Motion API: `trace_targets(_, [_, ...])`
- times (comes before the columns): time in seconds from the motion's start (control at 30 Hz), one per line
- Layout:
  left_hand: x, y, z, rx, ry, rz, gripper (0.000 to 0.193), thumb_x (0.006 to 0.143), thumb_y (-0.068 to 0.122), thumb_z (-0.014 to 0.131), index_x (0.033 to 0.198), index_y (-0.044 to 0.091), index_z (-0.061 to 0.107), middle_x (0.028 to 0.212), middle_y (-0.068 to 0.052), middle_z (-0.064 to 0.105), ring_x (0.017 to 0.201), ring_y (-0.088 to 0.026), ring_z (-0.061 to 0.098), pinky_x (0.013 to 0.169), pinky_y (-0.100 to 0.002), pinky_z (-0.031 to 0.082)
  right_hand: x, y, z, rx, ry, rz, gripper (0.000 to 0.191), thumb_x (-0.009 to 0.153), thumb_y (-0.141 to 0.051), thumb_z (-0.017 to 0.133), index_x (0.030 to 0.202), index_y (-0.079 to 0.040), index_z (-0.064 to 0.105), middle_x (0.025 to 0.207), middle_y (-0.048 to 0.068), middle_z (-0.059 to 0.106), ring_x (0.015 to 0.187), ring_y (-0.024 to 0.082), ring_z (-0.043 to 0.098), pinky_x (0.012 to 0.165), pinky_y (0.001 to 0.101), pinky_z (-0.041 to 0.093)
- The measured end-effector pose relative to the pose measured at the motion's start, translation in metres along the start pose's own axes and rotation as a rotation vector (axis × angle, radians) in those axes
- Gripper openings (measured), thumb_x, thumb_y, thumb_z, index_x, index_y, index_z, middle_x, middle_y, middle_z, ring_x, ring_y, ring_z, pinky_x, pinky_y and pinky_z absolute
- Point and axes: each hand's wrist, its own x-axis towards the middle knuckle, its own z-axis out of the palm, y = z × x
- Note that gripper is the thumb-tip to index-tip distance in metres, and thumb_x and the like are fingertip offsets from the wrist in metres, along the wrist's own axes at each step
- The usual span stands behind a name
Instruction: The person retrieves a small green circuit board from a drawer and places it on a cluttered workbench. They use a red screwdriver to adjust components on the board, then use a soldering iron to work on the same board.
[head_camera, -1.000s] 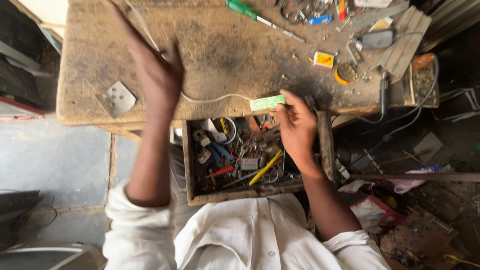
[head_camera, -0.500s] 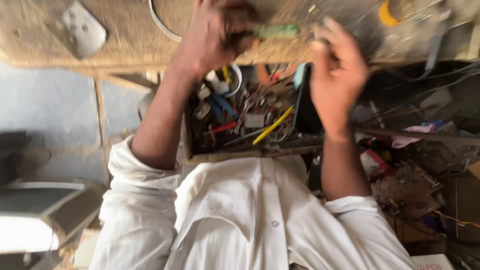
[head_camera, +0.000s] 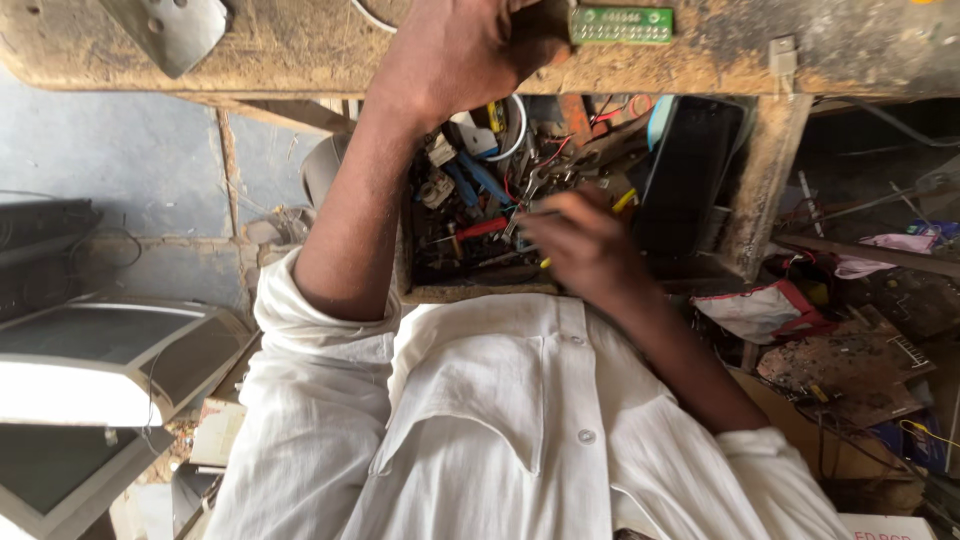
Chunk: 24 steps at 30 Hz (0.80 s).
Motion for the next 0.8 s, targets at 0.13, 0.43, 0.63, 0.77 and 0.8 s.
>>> trace_targets(0.13, [0.006, 0.007, -0.005, -0.029, 0.075, 0.174, 0.035, 0.089, 0.01, 0.082, 0.123, 0.006, 0.073, 0.101, -0.01, 0.073, 0.084, -0.024, 0.071, 0.077, -0.037, 0.055, 0.021, 0.0, 0.022, -0.227, -0.168, -0.112, 0.016, 0.081, -0.012, 0.081, 0.093, -0.009, 0.072, 0.093, 0.013, 0.063, 0.09, 0.032, 0.058, 0.075, 0.0493, 0.048])
trace_targets(0.43, [0.013, 0.027, -0.011, 0.145, 0.04, 0.205, 0.04, 0.084, 0.025, 0.093, 0.12, 0.014, 0.079, 0.121, -0.001, 0.071, 0.117, -0.027, 0.055, 0.109, -0.046, 0.035, -0.003, -0.004, -0.02, 0.168, 0.01, 0.068, 0.013, 0.093, -0.011, 0.074, 0.103, -0.005, 0.068, 0.102, 0.008, 0.065, 0.098, 0.026, 0.065, 0.085, 0.0402, 0.054])
trace_targets(0.63, [0.03, 0.035, -0.018, 0.216, -0.112, 0.1, 0.049, 0.077, 0.03, 0.093, 0.122, 0.021, 0.078, 0.11, 0.001, 0.07, 0.115, -0.025, 0.055, 0.107, -0.049, 0.034, -0.035, 0.015, -0.087, 0.841, 0.452, 0.243, 0.017, 0.107, -0.01, 0.059, 0.122, -0.006, 0.052, 0.114, 0.013, 0.07, 0.106, 0.021, 0.072, 0.097, 0.0367, 0.062])
trace_targets(0.77, [0.062, 0.037, -0.028, 0.225, -0.324, 0.074, 0.081, 0.062, 0.04, 0.094, 0.135, 0.023, 0.066, 0.127, -0.003, 0.067, 0.123, -0.032, 0.049, 0.111, -0.058, 0.026, -0.032, 0.037, -0.133, 0.261, 0.705, 0.53, 0.03, 0.102, -0.011, 0.068, 0.128, -0.003, 0.055, 0.111, 0.014, 0.068, 0.092, 0.021, 0.066, 0.073, 0.0334, 0.057])
trace_targets(0.8, [0.072, 0.039, -0.031, 0.252, -0.407, 0.021, 0.084, 0.063, 0.042, 0.094, 0.14, 0.028, 0.062, 0.137, -0.004, 0.06, 0.129, -0.033, 0.043, 0.113, -0.06, 0.018, -0.028, 0.043, -0.145, 0.001, 0.681, 0.559, 0.036, 0.099, -0.011, 0.071, 0.13, -0.002, 0.056, 0.112, 0.015, 0.069, 0.096, 0.023, 0.067, 0.07, 0.0354, 0.056])
